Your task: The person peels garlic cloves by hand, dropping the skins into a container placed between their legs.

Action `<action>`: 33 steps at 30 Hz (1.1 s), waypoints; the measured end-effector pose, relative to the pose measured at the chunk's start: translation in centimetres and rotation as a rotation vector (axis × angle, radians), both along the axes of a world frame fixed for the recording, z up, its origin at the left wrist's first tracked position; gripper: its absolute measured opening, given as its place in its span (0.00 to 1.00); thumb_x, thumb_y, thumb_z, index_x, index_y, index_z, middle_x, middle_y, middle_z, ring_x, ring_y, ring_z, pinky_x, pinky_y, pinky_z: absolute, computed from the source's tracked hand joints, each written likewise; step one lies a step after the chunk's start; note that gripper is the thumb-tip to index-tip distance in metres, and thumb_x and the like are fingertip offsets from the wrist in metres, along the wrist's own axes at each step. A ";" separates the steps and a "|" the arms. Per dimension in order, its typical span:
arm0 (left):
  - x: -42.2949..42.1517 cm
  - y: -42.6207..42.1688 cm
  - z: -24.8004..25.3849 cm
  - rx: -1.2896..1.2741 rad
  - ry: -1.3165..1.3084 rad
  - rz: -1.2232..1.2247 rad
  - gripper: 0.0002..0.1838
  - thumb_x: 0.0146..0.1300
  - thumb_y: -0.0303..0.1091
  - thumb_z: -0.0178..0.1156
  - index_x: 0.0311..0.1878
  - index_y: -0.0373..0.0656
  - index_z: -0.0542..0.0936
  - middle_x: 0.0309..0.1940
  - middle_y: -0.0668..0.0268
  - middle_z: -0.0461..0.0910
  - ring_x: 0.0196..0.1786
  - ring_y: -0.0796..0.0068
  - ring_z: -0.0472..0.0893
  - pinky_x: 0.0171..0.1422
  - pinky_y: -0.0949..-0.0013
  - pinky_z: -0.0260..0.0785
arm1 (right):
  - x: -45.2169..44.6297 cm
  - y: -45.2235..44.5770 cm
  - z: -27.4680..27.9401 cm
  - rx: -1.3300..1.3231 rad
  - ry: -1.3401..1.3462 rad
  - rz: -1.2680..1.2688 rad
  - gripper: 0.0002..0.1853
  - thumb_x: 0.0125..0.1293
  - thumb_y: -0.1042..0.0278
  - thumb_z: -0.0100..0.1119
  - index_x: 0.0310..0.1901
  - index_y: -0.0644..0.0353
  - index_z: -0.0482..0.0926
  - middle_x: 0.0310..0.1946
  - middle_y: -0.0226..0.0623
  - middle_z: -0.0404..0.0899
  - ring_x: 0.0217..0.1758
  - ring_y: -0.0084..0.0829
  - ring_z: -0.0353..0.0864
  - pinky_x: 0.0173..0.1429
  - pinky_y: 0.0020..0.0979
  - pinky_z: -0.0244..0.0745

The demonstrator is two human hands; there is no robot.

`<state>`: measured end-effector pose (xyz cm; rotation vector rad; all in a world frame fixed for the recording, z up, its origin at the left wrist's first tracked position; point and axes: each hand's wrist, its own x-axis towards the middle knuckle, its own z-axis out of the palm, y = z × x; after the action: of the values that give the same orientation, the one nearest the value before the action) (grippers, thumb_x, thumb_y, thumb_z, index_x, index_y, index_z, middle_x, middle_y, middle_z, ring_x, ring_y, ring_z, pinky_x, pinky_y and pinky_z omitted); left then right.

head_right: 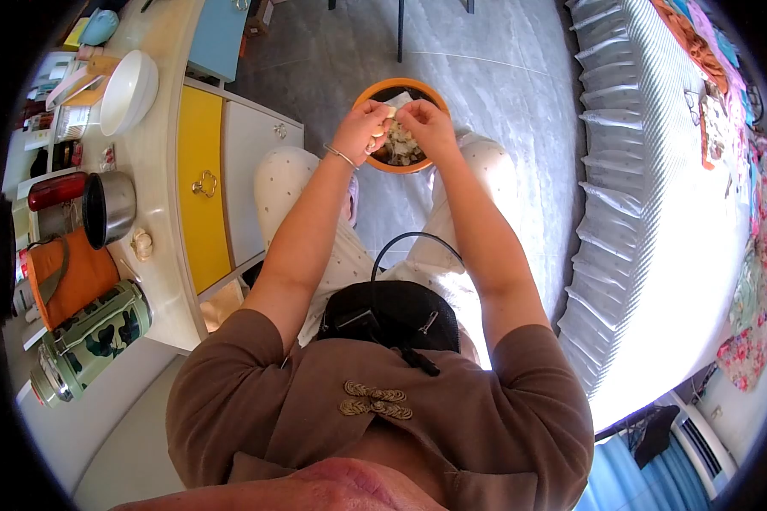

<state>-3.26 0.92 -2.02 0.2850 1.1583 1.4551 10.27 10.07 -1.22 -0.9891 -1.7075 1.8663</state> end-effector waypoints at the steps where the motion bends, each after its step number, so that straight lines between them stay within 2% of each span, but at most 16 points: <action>1: 0.1 0.0 0.1 -0.019 0.038 0.001 0.08 0.67 0.35 0.55 0.41 0.40 0.71 0.24 0.68 0.72 0.15 0.84 0.65 0.14 0.80 0.52 | 0.0 0.0 0.0 0.007 -0.002 0.009 0.07 0.63 0.69 0.62 0.37 0.63 0.78 0.28 0.25 0.78 0.30 0.15 0.75 0.36 0.19 0.70; 13: 0.8 0.1 0.6 -0.025 0.264 0.000 0.06 0.66 0.34 0.56 0.38 0.42 0.73 0.23 0.70 0.73 0.16 0.83 0.67 0.16 0.79 0.55 | 0.2 0.2 -1.0 -0.053 -0.015 0.008 0.07 0.61 0.68 0.62 0.35 0.63 0.79 0.28 0.24 0.78 0.31 0.14 0.73 0.36 0.19 0.69; 17: 1.1 0.1 0.4 -0.023 0.258 -0.003 0.07 0.66 0.34 0.56 0.39 0.42 0.73 0.23 0.69 0.74 0.16 0.83 0.67 0.16 0.79 0.56 | 0.2 0.2 -1.4 -0.033 -0.036 0.016 0.06 0.61 0.69 0.61 0.35 0.63 0.78 0.28 0.23 0.77 0.31 0.14 0.73 0.36 0.19 0.68; 19: 1.2 0.2 0.1 -0.047 0.203 0.048 0.07 0.67 0.35 0.55 0.39 0.41 0.72 0.23 0.68 0.74 0.16 0.83 0.67 0.15 0.79 0.55 | 0.0 -0.4 -1.1 0.100 -0.017 -0.008 0.05 0.61 0.71 0.60 0.34 0.63 0.78 0.28 0.23 0.77 0.31 0.13 0.72 0.36 0.18 0.68; 26: 0.2 0.1 -0.5 -0.029 -0.022 0.118 0.08 0.68 0.36 0.53 0.38 0.41 0.71 0.23 0.66 0.73 0.15 0.81 0.67 0.12 0.79 0.53 | 0.0 -0.6 -0.5 0.080 -0.047 0.052 0.04 0.60 0.73 0.60 0.34 0.63 0.77 0.27 0.23 0.76 0.30 0.13 0.72 0.36 0.18 0.68; 33: -0.4 -0.4 -0.5 0.049 -0.222 0.067 0.10 0.70 0.39 0.51 0.37 0.42 0.71 0.22 0.67 0.72 0.14 0.81 0.67 0.13 0.79 0.53 | -0.2 -0.6 -0.5 0.102 -0.002 -0.022 0.05 0.60 0.72 0.61 0.33 0.62 0.76 0.26 0.23 0.75 0.29 0.13 0.72 0.35 0.18 0.68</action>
<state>-3.69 0.56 -2.50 0.1151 0.9612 1.5334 10.10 9.50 -1.75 -0.9660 -1.7673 1.7460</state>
